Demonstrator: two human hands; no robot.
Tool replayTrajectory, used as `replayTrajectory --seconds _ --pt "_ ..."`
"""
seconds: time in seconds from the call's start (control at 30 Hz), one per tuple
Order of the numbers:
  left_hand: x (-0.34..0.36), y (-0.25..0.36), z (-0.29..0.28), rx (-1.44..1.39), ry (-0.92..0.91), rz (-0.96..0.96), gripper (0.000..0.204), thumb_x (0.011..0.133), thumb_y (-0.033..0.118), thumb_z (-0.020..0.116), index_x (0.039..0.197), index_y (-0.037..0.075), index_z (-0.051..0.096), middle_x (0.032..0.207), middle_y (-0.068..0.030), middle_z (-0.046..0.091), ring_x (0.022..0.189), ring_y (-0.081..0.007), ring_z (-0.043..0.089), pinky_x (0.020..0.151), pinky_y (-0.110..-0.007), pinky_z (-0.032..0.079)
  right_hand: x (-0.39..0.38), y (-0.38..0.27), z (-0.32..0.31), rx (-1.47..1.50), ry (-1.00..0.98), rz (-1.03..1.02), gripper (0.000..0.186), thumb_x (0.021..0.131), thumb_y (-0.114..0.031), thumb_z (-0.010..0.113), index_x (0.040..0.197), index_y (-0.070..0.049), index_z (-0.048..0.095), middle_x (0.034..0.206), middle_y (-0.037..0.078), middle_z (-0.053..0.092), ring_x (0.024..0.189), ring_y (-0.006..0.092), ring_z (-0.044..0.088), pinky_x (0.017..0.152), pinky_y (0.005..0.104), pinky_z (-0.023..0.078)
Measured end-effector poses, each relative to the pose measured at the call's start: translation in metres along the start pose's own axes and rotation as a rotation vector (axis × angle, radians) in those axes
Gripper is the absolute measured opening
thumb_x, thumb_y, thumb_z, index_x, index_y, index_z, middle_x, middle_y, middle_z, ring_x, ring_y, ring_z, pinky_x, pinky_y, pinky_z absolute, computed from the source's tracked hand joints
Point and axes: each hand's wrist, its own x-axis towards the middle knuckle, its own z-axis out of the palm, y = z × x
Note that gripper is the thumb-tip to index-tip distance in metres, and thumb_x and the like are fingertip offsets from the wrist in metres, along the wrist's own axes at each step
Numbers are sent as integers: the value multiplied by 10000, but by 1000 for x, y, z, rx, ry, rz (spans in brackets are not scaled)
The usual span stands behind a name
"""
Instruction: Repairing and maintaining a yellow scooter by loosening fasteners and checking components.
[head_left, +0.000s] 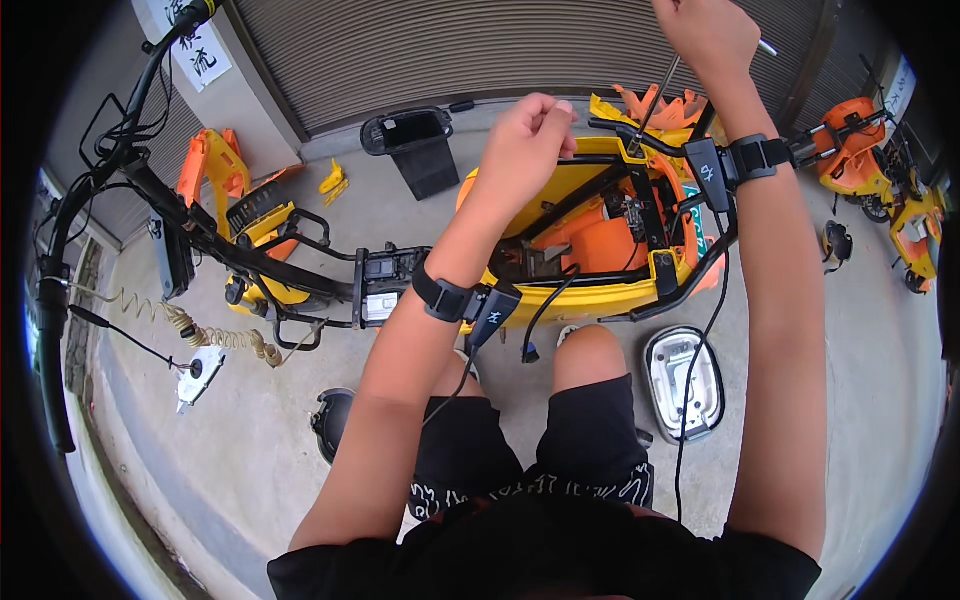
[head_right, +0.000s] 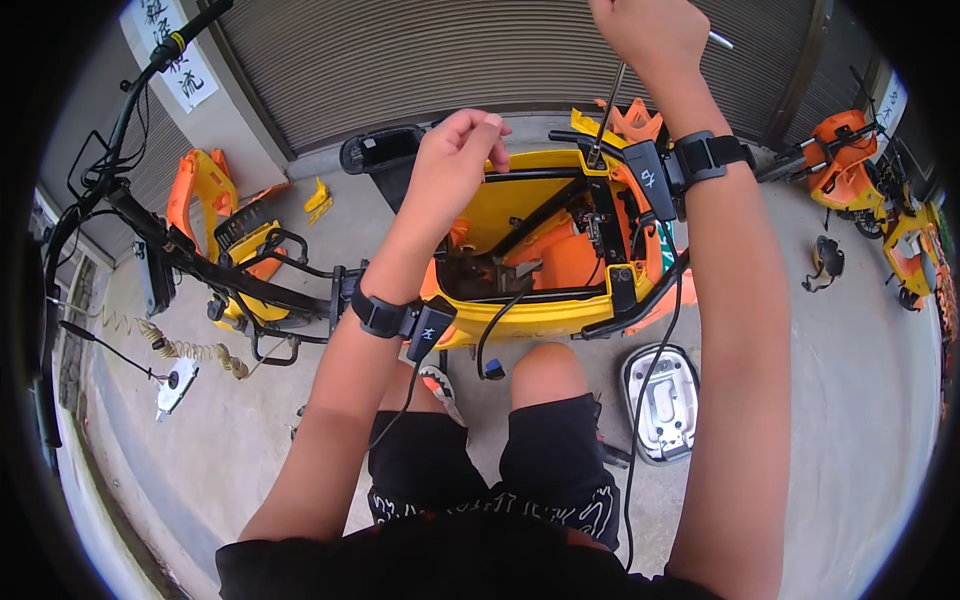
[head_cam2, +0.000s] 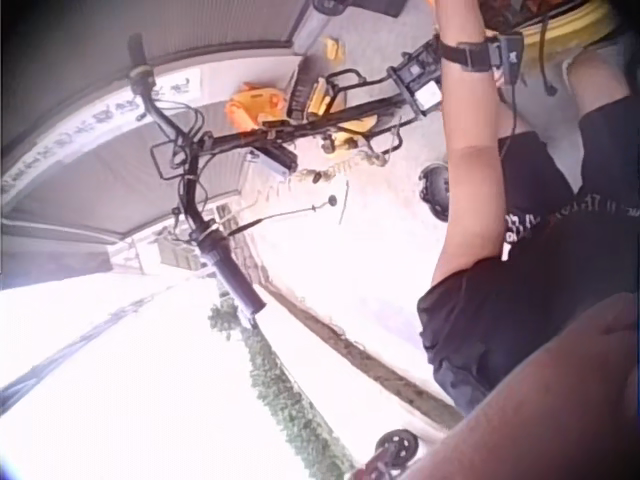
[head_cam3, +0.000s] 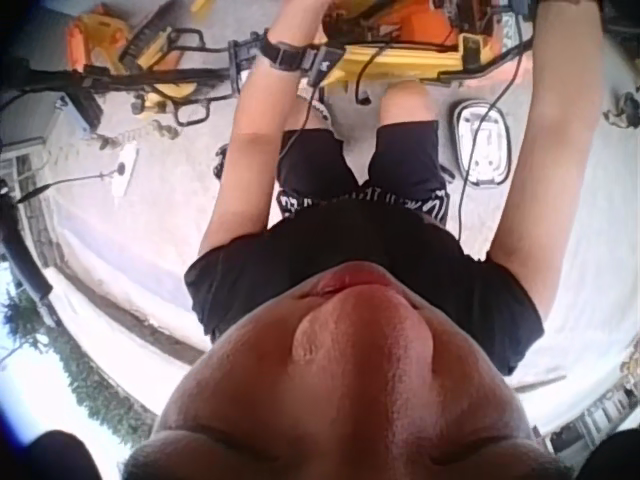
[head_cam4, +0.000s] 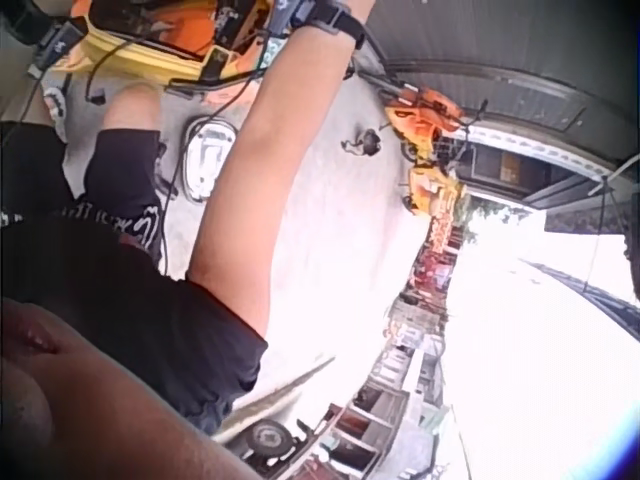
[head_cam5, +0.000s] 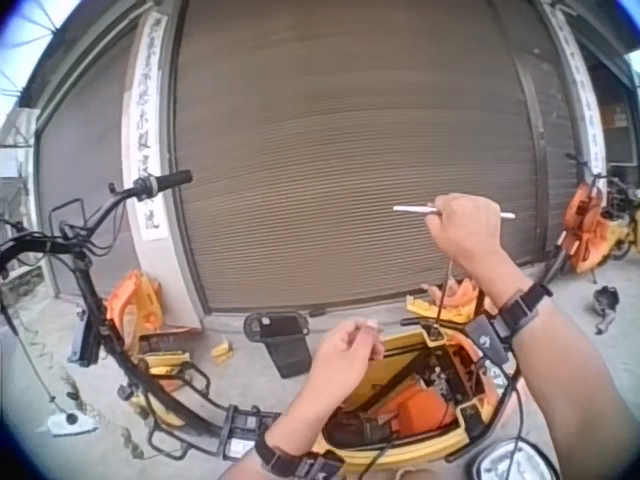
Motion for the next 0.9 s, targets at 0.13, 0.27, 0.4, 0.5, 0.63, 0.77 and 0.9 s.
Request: replayTrajectory --seconds 0.13,0.27,0.4,0.5,0.63,0.77,0.9 --pt "80 53 6 -611 82 144 219 958 199 488 905 44 633 795 -62 640 752 -210 612 674 -313 466 -2 8 9 -101 -129 6 337 904 -416 530 811 -124 671 714 66 670 629 282 656 545 386 510" --pt "132 80 31 -300 339 512 120 960 105 490 1003 19 561 928 -37 586 894 -123 547 831 -260 440 -3 13 17 -80 -21 -33 247 825 -321 570 759 -117 693 696 55 667 613 260 658 579 398 509" --pt "158 75 53 557 461 1153 275 964 246 470 901 32 631 843 -117 660 810 -303 621 727 -390 485 -3 15 21 -45 76 -72 219 794 -317 598 744 -130 698 688 47 669 592 254 651 572 389 503" --pt "156 58 63 749 236 601 436 986 393 401 930 44 657 911 -191 661 887 -392 614 781 -476 480 -3 14 22 -34 99 -76 210 782 -314 605 717 -136 697 665 40 664 584 251 647 567 384 500" --pt "153 64 54 824 172 592 530 984 491 377 913 64 683 831 -176 675 827 -393 629 723 -470 493 -3 17 26 -10 106 -90 252 818 -333 584 700 -134 682 677 42 660 603 256 648 561 364 499" --pt "137 91 52 962 -17 505 525 963 508 418 926 70 705 752 -167 675 724 -387 639 661 -458 504 -3 32 36 244 169 -101 208 765 -297 611 650 -130 656 629 60 637 597 293 634 558 396 489" --pt "101 94 93 1120 171 507 536 962 495 425 1004 23 675 734 -200 667 686 -386 628 643 -425 512 7 43 55 508 54 -90 359 869 -351 603 625 -88 581 607 103 581 608 311 578 568 412 445"
